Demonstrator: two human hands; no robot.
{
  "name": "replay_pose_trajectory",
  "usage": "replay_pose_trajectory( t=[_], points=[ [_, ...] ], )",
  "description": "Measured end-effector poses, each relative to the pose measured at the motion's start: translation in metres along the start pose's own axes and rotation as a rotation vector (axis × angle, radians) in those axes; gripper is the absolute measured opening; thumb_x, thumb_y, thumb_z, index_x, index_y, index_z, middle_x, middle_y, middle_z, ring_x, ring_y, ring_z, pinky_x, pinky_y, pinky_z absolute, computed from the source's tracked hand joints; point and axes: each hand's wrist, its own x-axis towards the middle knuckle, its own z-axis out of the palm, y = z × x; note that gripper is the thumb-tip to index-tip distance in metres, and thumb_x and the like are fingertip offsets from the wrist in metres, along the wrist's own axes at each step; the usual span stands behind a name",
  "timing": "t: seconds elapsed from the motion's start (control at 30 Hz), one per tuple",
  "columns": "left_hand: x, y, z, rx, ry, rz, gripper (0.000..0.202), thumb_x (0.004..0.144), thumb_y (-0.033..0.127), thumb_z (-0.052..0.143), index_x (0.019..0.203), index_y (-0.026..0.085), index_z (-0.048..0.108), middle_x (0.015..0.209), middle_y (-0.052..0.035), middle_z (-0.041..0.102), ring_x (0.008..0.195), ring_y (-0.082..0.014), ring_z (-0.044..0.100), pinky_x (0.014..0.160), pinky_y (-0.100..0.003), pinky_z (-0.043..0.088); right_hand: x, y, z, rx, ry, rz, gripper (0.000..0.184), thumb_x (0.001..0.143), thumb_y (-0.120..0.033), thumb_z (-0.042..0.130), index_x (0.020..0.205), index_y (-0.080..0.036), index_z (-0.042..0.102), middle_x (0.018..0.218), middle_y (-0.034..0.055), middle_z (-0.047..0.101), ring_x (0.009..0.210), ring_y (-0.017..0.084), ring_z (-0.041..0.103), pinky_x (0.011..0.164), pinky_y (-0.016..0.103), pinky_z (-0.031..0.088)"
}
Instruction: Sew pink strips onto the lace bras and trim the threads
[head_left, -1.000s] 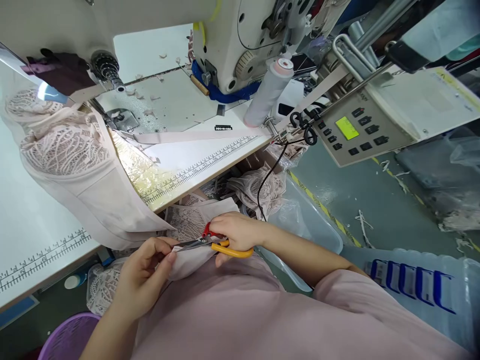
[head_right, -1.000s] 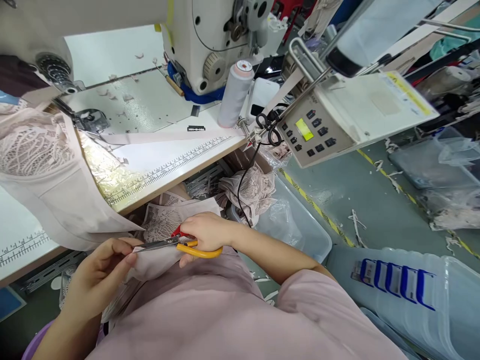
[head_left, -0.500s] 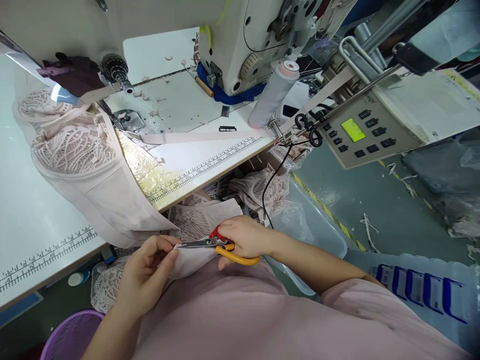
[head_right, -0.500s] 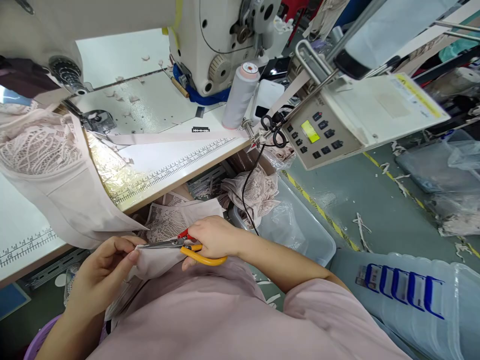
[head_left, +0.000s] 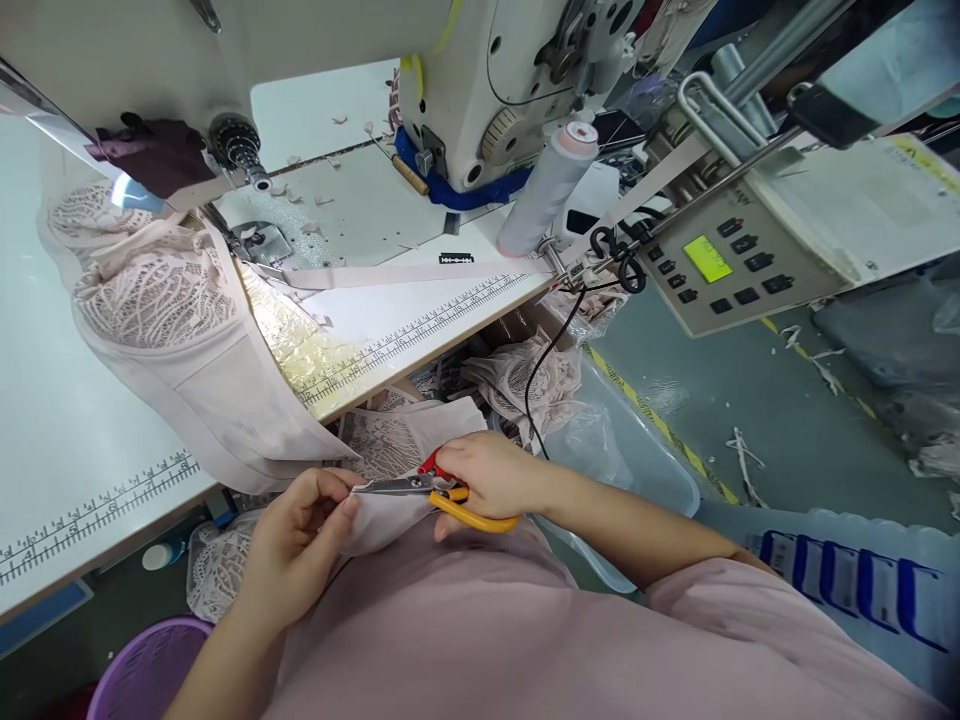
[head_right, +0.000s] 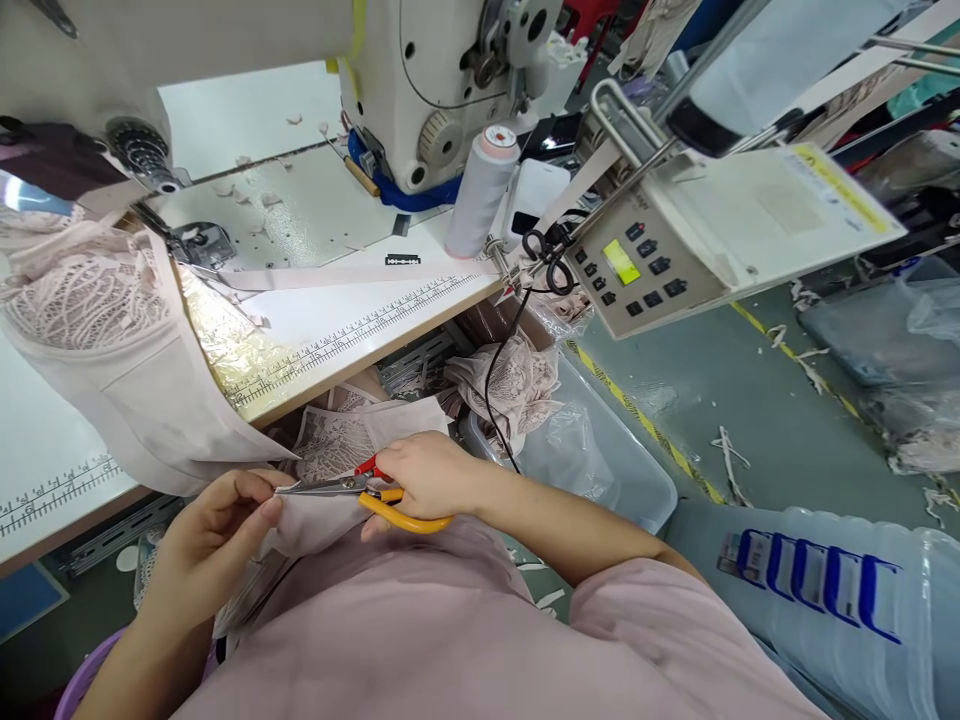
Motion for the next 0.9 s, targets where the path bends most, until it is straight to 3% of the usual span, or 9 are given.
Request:
replay_pose_trajectory(
  t=[0.2, 0.37, 0.53, 0.7, 0.9],
  points=[
    [0.0, 0.002, 0.0, -0.021, 0.014, -0.011, 0.018, 0.081, 0.031, 0.062, 0.07, 0.018, 0.057, 0.081, -0.0057, 0.064, 0.074, -0.016, 0.062, 0.058, -0.021, 0.049, 0.0, 0.003, 0.008, 0.086, 0.036, -0.003, 0.041, 0.082, -0.05, 0.065, 0.063, -0.018, 0.047, 0.065, 0.0022, 0.056, 0.059, 0.014, 0.049, 0.054, 0.025, 0.029],
    [-0.002, 0.001, -0.002, -0.119, -0.041, -0.114, 0.024, 0.085, 0.038, 0.06, 0.074, 0.018, 0.055, 0.088, -0.0072, 0.065, 0.07, -0.0145, 0.058, 0.056, -0.022, 0.047, -0.001, 0.013, 0.005, 0.322, 0.151, 0.033, 0.057, 0.078, -0.07, 0.055, 0.062, -0.022, 0.029, 0.061, -0.0021, 0.043, 0.056, 0.012, 0.038, 0.053, 0.024, 0.029],
    [-0.004, 0.001, -0.006, -0.234, -0.083, -0.175, 0.028, 0.085, 0.044, 0.062, 0.074, 0.019, 0.054, 0.088, -0.0062, 0.067, 0.067, -0.0148, 0.058, 0.057, -0.024, 0.047, 0.0, 0.021, -0.002, 0.427, 0.284, -0.043, 0.061, 0.075, -0.083, 0.039, 0.067, -0.023, 0.026, 0.067, -0.0007, 0.042, 0.06, 0.013, 0.037, 0.056, 0.025, 0.031],
    [-0.009, 0.002, -0.007, -0.398, -0.135, -0.232, 0.025, 0.083, 0.04, 0.066, 0.074, 0.019, 0.055, 0.083, -0.0052, 0.066, 0.067, -0.0154, 0.059, 0.058, -0.025, 0.048, 0.007, 0.016, -0.006, 0.342, 0.1, -0.123, 0.055, 0.075, -0.073, 0.056, 0.07, -0.021, 0.038, 0.073, 0.0011, 0.05, 0.063, 0.013, 0.043, 0.057, 0.024, 0.032],
    [-0.011, -0.001, -0.01, -0.347, -0.152, -0.155, 0.023, 0.084, 0.038, 0.065, 0.074, 0.019, 0.056, 0.083, -0.0056, 0.067, 0.071, -0.016, 0.061, 0.061, -0.025, 0.049, 0.01, 0.005, -0.007, 0.196, -0.078, -0.183, 0.048, 0.078, -0.065, 0.061, 0.073, -0.019, 0.049, 0.075, 0.0016, 0.056, 0.063, 0.013, 0.046, 0.055, 0.024, 0.029]
  ],
)
